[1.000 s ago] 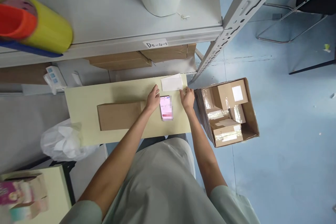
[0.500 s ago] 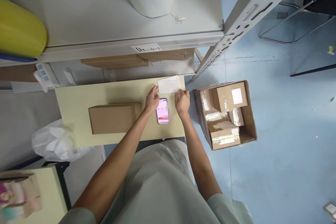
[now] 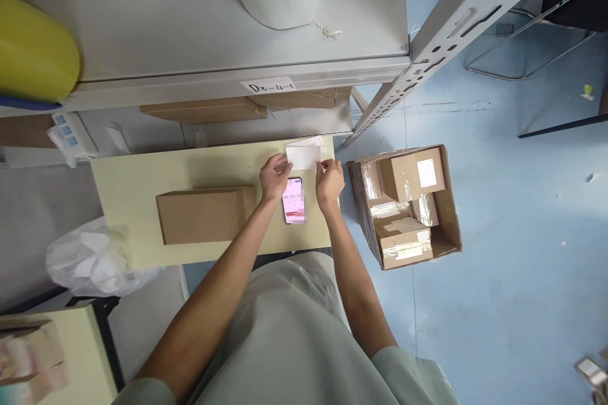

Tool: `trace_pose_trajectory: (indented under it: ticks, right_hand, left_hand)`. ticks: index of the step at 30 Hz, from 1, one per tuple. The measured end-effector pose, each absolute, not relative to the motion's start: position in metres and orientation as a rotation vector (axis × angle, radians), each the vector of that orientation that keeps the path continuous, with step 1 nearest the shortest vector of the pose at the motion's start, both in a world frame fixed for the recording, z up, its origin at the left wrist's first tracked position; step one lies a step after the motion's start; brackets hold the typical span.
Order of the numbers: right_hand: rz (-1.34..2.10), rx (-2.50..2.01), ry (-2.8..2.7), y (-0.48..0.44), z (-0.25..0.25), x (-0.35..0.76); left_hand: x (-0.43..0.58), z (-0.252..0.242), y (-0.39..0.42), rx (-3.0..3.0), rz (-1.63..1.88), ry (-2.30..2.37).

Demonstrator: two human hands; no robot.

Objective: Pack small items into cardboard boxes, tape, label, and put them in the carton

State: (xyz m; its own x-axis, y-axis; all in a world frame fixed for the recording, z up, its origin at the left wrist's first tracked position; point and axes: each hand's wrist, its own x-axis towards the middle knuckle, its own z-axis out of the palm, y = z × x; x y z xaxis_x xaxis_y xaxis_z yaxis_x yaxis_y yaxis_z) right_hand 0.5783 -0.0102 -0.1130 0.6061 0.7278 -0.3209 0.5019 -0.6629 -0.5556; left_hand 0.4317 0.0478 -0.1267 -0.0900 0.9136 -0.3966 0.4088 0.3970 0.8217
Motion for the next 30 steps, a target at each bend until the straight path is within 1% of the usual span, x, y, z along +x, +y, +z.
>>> trace_pose_trajectory:
  ticks: [6, 13, 17, 21, 24, 27, 30]
  right_hand:
    - [0.76, -2.44, -1.041, -0.006, -0.105, 0.577]
    - [0.723, -2.404, -1.062, -0.007, -0.105, 0.576]
    - [0.752, -2.352, -1.075, -0.006, -0.11, 0.577]
    - [0.7, -2.322, -1.097, -0.01, -0.112, 0.576]
    - [0.625, -2.194, -1.211, -0.013, -0.109, 0.569]
    - [0.678, -1.985, -1.375, -0.012, -0.102, 0.554]
    - [0.675, -1.932, -1.372, -0.008, -0.094, 0.542]
  left_hand:
    - [0.432, -0.126, 0.057, 0.971, 0.733, 1.702]
    - [0.423, -0.131, 0.064, 1.068, 0.602, 1.721]
    - [0.419, -0.128, 0.067, 1.129, 0.592, 1.696]
    - [0.415, -0.118, 0.071, 1.109, 0.625, 1.675]
    - [0.416, -0.106, 0.073, 1.108, 0.665, 1.632]
    - [0.423, -0.089, 0.072, 1.195, 0.678, 1.593]
    - [0.436, -0.071, 0.07, 1.325, 0.674, 1.513]
